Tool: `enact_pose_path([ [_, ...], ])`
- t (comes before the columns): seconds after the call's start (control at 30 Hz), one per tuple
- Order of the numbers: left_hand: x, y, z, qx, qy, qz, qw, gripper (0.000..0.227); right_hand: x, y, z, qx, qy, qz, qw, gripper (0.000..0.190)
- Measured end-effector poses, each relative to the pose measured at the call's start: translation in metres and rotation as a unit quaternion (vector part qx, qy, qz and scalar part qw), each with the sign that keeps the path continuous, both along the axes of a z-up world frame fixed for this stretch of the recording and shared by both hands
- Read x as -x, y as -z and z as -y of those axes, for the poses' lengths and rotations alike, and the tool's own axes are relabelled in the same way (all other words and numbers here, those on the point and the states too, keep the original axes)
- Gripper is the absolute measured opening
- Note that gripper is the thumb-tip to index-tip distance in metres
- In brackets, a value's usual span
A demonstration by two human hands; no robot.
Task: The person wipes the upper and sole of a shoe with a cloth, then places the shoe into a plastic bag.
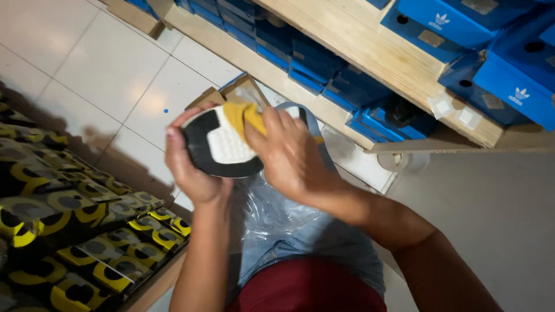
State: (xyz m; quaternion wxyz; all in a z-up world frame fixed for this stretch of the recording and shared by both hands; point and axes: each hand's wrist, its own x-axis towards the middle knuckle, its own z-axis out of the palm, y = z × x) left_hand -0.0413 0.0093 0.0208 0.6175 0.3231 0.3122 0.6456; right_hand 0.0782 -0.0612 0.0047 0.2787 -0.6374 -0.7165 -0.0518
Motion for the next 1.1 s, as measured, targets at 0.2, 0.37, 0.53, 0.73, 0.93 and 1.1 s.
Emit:
enact_pose_path([
  [0.2,0.025,0.019,-0.024,0.056,0.042,0.082,0.994,0.047,0.006,-0.007,0.059,0.095,-0.097,-0.062,0.989,0.037],
  [0.37,0.027,0.019,-0.02,0.066,0.058,0.074,0.993,0.048,0.004,-0.003,0.051,0.107,-0.073,-0.05,0.99,0.039],
  [0.53,0.021,0.013,-0.011,0.044,0.033,0.055,0.997,0.046,0.02,0.036,0.011,0.188,0.113,-0.288,0.932,0.032],
  [0.73,0.022,0.021,-0.01,0.058,-0.004,0.07,0.996,0.047,0.025,0.0,-0.004,0.186,0.164,-0.331,0.91,0.041],
  [0.93,0.024,0.028,-0.02,0.073,-0.028,0.104,0.992,0.048,0.028,-0.01,0.053,0.189,-0.088,-0.065,0.976,0.055],
  [1.1,0.018,0.021,-0.015,0.078,-0.042,0.101,0.991,0.048,0.017,0.006,0.065,0.199,0.015,-0.033,0.979,0.041],
])
